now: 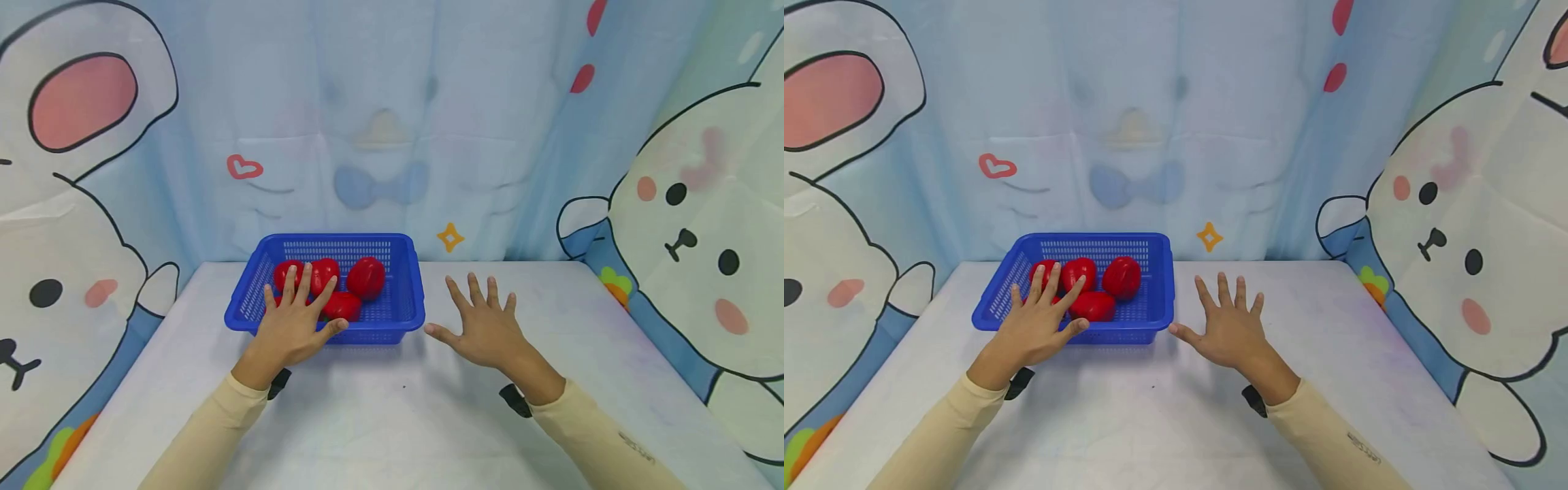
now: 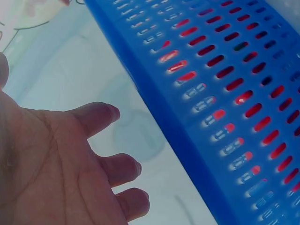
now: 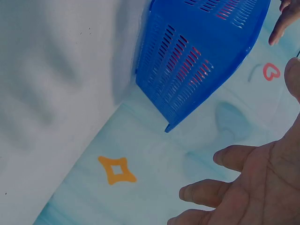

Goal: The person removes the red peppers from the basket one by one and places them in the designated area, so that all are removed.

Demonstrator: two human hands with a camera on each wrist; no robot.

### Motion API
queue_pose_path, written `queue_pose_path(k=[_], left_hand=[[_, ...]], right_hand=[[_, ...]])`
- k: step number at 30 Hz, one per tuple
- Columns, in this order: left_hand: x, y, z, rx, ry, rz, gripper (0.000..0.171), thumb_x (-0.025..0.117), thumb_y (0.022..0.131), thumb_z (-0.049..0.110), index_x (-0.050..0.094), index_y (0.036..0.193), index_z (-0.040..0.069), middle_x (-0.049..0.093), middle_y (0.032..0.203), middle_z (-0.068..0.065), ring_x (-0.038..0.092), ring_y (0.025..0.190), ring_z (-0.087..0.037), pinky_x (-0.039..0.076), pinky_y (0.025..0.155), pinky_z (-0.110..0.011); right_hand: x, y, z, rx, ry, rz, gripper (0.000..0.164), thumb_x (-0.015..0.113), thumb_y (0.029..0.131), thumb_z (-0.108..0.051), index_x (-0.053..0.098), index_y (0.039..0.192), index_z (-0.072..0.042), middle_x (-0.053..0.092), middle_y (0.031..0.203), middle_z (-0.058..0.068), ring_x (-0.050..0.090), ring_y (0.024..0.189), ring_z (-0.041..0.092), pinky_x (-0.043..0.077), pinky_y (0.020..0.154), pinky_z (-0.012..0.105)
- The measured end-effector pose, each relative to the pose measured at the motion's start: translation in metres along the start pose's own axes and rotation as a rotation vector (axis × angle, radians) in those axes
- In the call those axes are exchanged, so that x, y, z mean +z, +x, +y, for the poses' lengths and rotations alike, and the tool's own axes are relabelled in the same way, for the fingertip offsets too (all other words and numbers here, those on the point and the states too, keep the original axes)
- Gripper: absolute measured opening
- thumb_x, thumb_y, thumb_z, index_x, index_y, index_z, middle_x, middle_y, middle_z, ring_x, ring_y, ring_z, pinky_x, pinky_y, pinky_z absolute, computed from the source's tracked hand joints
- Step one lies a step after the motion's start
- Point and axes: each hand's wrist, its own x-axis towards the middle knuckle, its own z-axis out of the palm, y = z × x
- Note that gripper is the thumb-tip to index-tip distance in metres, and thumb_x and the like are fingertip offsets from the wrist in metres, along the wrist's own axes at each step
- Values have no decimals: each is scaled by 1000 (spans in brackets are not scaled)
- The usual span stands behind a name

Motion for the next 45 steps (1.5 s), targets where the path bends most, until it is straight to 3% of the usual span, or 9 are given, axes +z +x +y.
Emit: queue_pose_path(k=[7, 12, 16, 20, 24, 27, 32, 37, 45], left_hand=[[-1, -5, -10, -8, -6, -12, 77, 36, 93, 68, 18, 157, 28, 1, 166, -17, -5, 152, -44, 1, 111, -76], [-15, -6, -42, -66, -171, 1, 75, 31, 97, 66, 29, 156, 20, 9, 163, -24, 0, 149, -51, 3, 109, -77], [-23, -9, -85, -207, -331, 47, 70, 37, 100, 58, 39, 151, 10, 17, 161, -27, 7, 147, -53, 10, 109, -77], [-15, -9, -125, -318, -573, 75, 60, 41, 103, 46, 41, 150, 10, 22, 161, -24, 15, 148, -50, 18, 110, -74], [8, -6, -148, -305, -966, 30, 54, 41, 105, 37, 37, 152, 11, 21, 162, -21, 27, 146, -47, 24, 115, -64], [24, -3, -154, -294, -1132, 19, 51, 41, 105, 33, 35, 153, 14, 16, 164, -18, 31, 144, -46, 29, 115, -58], [36, 2, -153, -301, -1182, 77, 47, 39, 105, 30, 38, 150, 17, 12, 165, -15, 26, 146, -46, 27, 115, -60], [38, 4, -151, -322, -1278, 80, 47, 35, 106, 28, 32, 154, 27, 7, 167, -11, 22, 148, -44, 24, 117, -59], [41, 4, -150, -338, -1358, 66, 54, 32, 106, 25, 18, 157, 37, 0, 167, -8, 17, 150, -42, 21, 119, -58]], right_hand=[[6, 1, -3, -25, -14, 2, 99, 40, 86, -79, 18, 159, -16, 21, 159, 27, 17, 143, 58, 11, 107, 79], [5, 2, -4, -60, 45, 14, 92, 47, 91, -69, 21, 158, -12, 40, 152, 25, 42, 135, 50, 33, 104, 73], [4, 4, -5, -90, 101, 24, 87, 53, 92, -62, 24, 157, -12, 70, 112, 21, 69, 95, 37, 57, 72, 47], [5, 5, -8, -116, 160, 108, 77, 58, 92, -53, 35, 153, -13, 73, 97, 16, 61, 60, 22, 45, 49, 29], [4, 8, -16, -173, 216, 203, 65, 61, 93, -45, 45, 147, -13, 70, 121, 15, 71, 83, 29, 55, 62, 36], [2, 12, -27, -219, 253, 214, 62, 63, 93, -42, 47, 147, -15, 69, 124, 12, 68, 107, 31, 57, 80, 47], [-1, 26, -49, -317, 323, 167, 61, 70, 90, -37, 49, 145, -20, 63, 131, 9, 61, 118, 30, 54, 93, 49], [3, 52, -71, -401, 503, -29, 64, 76, 86, -28, 50, 144, -24, 50, 135, 11, 56, 119, 31, 58, 85, 41], [21, 96, -106, -264, 554, -326, 70, 75, 85, -34, 43, 148, -30, 38, 151, 15, 37, 139, 36, 51, 98, 53]])
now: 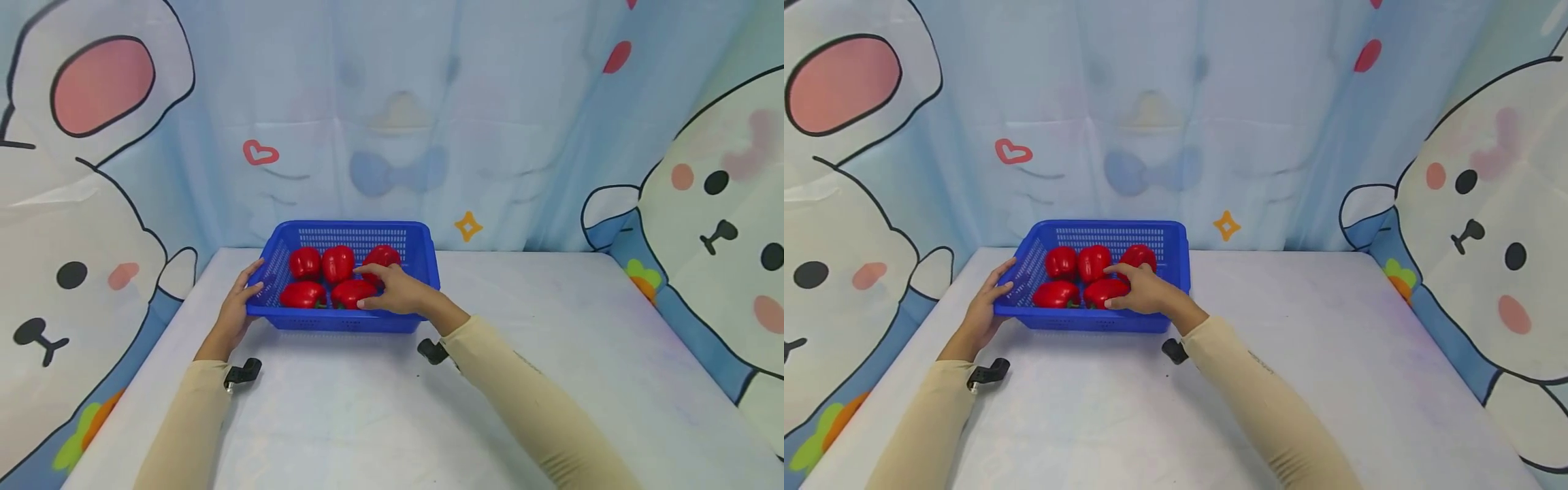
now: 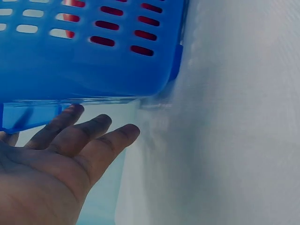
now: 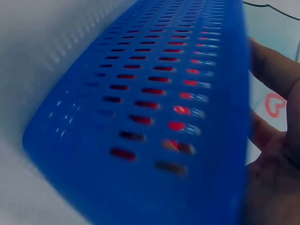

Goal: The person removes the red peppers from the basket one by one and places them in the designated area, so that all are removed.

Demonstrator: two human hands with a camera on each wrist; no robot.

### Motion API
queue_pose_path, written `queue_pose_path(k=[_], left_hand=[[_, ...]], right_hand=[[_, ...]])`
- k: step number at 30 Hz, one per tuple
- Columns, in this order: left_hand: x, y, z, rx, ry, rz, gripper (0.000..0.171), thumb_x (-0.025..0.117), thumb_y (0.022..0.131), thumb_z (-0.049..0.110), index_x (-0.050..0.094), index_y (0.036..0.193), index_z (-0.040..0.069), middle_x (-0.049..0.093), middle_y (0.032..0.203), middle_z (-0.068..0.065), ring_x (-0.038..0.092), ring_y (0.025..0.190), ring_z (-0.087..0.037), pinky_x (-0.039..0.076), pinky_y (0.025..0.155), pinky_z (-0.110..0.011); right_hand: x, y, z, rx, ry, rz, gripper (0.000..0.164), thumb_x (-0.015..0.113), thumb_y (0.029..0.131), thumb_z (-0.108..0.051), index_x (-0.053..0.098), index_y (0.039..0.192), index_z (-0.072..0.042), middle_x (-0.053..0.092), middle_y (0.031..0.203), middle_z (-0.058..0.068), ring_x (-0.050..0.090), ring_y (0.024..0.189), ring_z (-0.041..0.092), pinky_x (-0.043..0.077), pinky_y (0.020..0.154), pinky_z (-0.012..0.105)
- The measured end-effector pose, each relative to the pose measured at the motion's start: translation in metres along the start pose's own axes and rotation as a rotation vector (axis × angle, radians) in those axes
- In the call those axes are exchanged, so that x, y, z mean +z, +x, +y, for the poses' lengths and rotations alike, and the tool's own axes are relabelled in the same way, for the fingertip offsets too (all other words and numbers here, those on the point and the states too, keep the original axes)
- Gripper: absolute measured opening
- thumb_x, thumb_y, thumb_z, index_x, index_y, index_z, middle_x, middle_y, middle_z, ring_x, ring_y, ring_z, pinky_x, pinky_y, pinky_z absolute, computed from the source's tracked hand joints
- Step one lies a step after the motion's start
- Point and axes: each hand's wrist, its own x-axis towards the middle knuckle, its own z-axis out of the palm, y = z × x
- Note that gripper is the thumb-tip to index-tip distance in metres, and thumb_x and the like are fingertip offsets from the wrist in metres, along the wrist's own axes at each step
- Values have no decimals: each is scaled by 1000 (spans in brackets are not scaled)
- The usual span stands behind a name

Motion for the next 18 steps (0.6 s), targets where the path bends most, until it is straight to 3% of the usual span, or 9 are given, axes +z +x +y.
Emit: queue_pose_path(k=[2, 7, 12, 18], left_hand=[[-1, 0, 0, 5, 0, 1, 54, 32, 106, 25, 19, 157, 36, 0, 167, -8, 16, 150, -42, 21, 119, -58], [0, 3, -2, 19, 38, 1, 53, 32, 106, 26, 19, 157, 36, 1, 167, -8, 16, 150, -42, 20, 119, -59], [-1, 4, -2, 25, 65, 11, 53, 32, 106, 27, 19, 157, 36, 3, 167, -7, 17, 150, -42, 21, 118, -60], [-5, 6, -5, 18, 74, 27, 53, 32, 106, 28, 20, 156, 38, 2, 168, -5, 16, 150, -42, 21, 118, -60]], right_hand=[[5, 12, -3, 32, -9, -10, 71, 77, 84, -33, 44, 147, -31, 35, 151, 16, 32, 141, 35, 49, 100, 55], [15, 31, -8, 67, -64, -34, 73, 79, 81, -24, 45, 145, -32, 35, 145, 18, 38, 135, 35, 52, 97, 51], [21, 42, -13, 67, -169, -83, 71, 77, 83, -22, 45, 146, -31, 40, 141, 19, 41, 131, 34, 54, 94, 47], [25, 50, -17, 71, -188, -124, 63, 74, 86, -21, 50, 143, -28, 47, 140, 16, 37, 136, 32, 55, 94, 45]])
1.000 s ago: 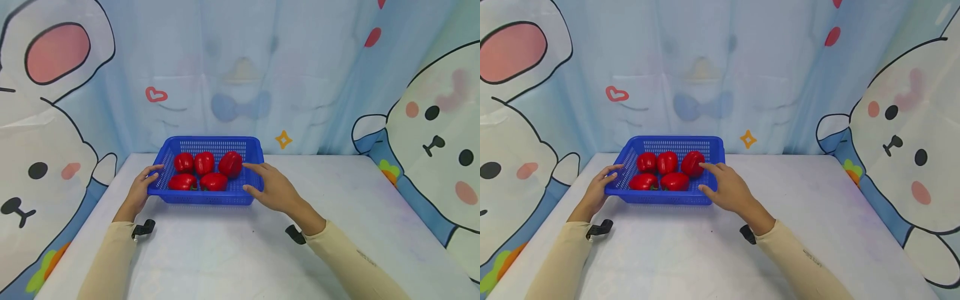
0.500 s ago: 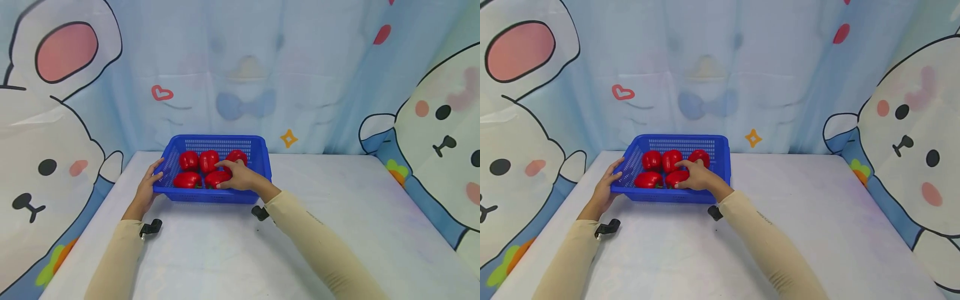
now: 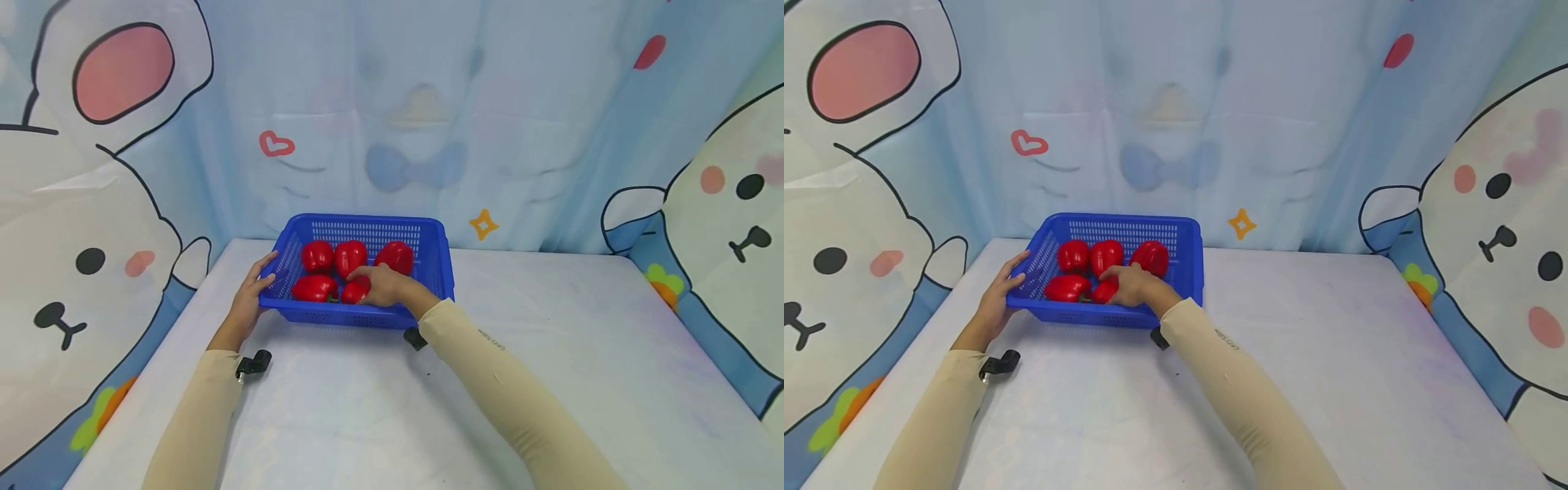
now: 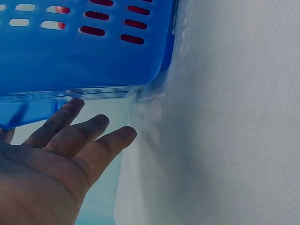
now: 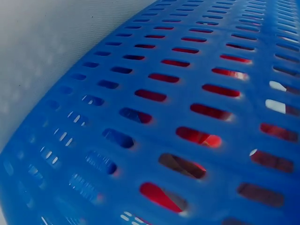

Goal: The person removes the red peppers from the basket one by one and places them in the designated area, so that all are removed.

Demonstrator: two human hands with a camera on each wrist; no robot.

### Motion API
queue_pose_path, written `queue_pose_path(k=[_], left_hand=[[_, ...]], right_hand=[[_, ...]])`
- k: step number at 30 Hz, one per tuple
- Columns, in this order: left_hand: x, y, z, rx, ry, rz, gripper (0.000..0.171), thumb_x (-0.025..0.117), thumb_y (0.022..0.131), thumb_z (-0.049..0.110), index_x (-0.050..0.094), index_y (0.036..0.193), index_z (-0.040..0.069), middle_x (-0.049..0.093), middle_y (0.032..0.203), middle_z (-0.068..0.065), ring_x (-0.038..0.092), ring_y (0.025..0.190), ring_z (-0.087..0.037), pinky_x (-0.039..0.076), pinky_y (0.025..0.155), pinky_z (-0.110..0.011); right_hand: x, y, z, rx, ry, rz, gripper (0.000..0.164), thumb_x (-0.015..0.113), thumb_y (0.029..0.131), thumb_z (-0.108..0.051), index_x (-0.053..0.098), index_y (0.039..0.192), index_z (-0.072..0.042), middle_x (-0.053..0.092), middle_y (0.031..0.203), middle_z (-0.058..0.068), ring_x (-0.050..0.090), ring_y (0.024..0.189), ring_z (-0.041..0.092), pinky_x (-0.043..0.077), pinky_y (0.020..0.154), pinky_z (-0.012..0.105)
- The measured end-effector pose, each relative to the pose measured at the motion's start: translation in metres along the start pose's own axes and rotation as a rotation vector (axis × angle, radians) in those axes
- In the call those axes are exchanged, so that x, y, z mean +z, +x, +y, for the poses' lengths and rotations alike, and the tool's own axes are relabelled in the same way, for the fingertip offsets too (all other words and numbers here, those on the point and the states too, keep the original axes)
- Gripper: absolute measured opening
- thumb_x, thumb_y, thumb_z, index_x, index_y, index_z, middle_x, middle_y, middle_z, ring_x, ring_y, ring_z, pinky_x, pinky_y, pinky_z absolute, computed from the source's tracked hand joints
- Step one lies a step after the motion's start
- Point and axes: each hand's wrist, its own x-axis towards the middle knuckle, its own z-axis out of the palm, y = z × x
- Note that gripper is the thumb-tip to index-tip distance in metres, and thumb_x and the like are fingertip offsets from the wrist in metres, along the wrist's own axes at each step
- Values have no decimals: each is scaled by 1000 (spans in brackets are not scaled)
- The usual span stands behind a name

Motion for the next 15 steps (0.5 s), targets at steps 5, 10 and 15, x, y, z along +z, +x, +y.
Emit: queue_pose_path(k=[5, 10, 15], left_hand=[[1, 1, -2, 7, 10, 6, 52, 33, 106, 29, 22, 156, 40, 3, 168, -5, 17, 150, -42, 22, 118, -60], [0, 1, -2, 10, 12, 5, 52, 33, 105, 30, 22, 155, 40, 4, 168, -5, 18, 150, -42, 23, 118, -60], [0, -1, 0, 7, -3, -3, 53, 32, 106, 28, 20, 156, 37, 4, 168, -5, 18, 150, -42, 22, 118, -60]], right_hand=[[-1, -1, 3, -4, 1, 26, 61, 76, 84, -25, 51, 141, -27, 48, 139, 15, 39, 135, 32, 54, 95, 46], [-5, -5, 7, -10, 62, 78, 64, 79, 81, -31, 51, 139, -27, 48, 140, 14, 40, 135, 32, 54, 95, 48], [-19, -15, 10, -16, 193, 127, 69, 80, 80, -34, 48, 140, -28, 46, 144, 12, 43, 133, 32, 55, 94, 47]])
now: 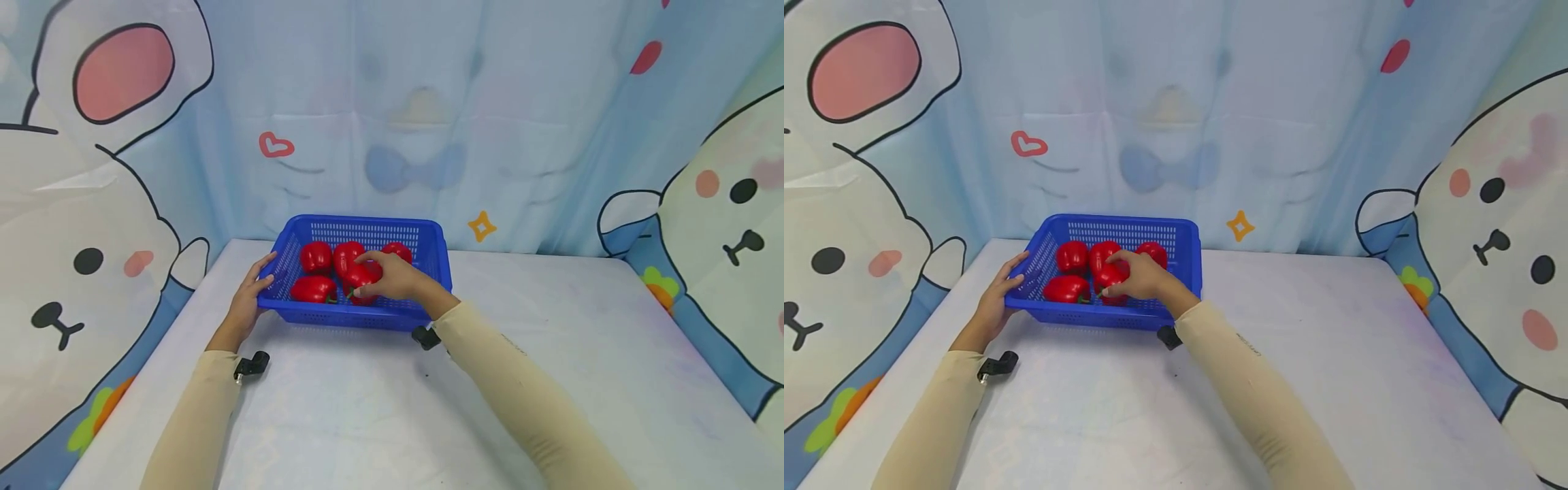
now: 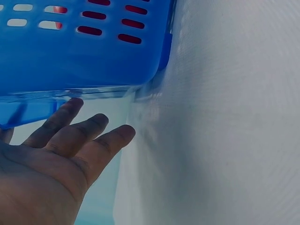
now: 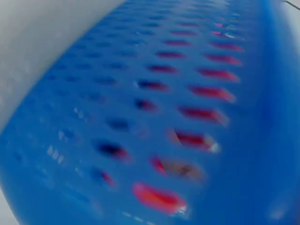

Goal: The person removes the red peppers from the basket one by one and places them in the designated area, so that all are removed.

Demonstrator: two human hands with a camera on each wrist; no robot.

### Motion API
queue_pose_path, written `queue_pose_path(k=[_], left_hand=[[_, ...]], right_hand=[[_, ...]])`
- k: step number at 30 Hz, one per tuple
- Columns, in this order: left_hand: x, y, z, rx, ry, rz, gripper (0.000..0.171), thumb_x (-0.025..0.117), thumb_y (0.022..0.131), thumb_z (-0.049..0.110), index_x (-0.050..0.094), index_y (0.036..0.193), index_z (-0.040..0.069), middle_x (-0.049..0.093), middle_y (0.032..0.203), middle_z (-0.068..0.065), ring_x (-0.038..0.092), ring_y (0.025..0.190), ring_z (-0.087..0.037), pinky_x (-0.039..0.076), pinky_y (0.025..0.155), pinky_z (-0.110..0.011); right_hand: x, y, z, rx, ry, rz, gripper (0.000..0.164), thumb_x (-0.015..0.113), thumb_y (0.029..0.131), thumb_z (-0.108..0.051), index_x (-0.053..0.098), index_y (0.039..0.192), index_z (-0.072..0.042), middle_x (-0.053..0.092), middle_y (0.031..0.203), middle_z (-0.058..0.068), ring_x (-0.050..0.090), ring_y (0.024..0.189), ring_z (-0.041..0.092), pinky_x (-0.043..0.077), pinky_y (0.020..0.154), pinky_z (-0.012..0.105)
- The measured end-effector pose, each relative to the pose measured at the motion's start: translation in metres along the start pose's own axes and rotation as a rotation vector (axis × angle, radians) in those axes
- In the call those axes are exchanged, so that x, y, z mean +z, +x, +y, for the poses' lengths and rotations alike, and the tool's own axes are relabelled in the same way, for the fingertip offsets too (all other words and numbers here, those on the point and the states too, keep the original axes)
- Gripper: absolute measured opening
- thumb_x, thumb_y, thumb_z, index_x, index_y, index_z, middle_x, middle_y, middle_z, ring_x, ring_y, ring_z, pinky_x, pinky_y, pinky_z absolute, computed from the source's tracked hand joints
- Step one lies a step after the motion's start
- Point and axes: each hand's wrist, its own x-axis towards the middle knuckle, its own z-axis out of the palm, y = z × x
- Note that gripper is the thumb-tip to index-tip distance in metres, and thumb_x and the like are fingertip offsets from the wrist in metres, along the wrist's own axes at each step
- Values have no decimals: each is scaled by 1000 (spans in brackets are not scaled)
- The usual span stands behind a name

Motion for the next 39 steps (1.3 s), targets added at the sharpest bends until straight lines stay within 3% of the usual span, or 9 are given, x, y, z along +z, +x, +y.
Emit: queue_pose_path(k=[10, 16, 22, 26, 30, 35, 39], left_hand=[[-4, -2, 1, 6, -16, -12, 53, 31, 106, 27, 19, 157, 37, 3, 167, -8, 17, 150, -42, 21, 118, -61], [-6, -3, -2, -1, -9, 2, 52, 31, 106, 28, 21, 156, 39, 3, 167, -8, 17, 150, -43, 22, 118, -61], [-6, -5, -2, -9, -1, 8, 52, 31, 106, 31, 21, 155, 42, 3, 167, -6, 19, 150, -42, 23, 118, -60], [-6, -5, -3, -15, 3, 11, 52, 31, 106, 32, 20, 155, 44, 2, 168, -6, 18, 150, -42, 23, 118, -60], [-5, -3, -4, -10, -12, 9, 52, 31, 105, 31, 21, 155, 43, 2, 168, -6, 17, 150, -42, 22, 118, -60], [-1, -1, -4, -3, -23, -1, 52, 32, 105, 30, 22, 155, 42, 3, 167, -6, 17, 150, -42, 22, 118, -61], [1, 1, -4, -2, -19, -2, 51, 32, 105, 30, 22, 155, 42, 4, 167, -6, 18, 150, -42, 23, 117, -61]], right_hand=[[-62, -19, 19, -14, 445, 100, 68, 73, 88, -35, 40, 147, -28, 37, 150, 16, 54, 125, 37, 56, 90, 48], [-90, -22, 53, 35, 651, 231, 74, 69, 90, -37, 31, 152, -27, 34, 153, 20, 49, 132, 41, 50, 98, 52], [-100, -20, 95, 131, 824, 366, 80, 67, 90, -44, 23, 155, -27, 29, 158, 18, 47, 134, 44, 48, 101, 49], [-95, -18, 122, 230, 847, 421, 87, 67, 89, -47, 17, 157, -28, 25, 160, 17, 48, 133, 43, 54, 95, 41], [-83, -15, 146, 326, 823, 423, 88, 66, 90, -48, 14, 158, -27, 25, 161, 17, 48, 131, 38, 57, 89, 34], [-73, -17, 164, 424, 778, 399, 87, 61, 91, -52, 13, 159, -26, 24, 161, 17, 47, 131, 41, 52, 98, 43], [-67, -18, 172, 479, 722, 399, 87, 58, 91, -59, 14, 158, -26, 28, 160, 18, 53, 123, 39, 54, 95, 42]])
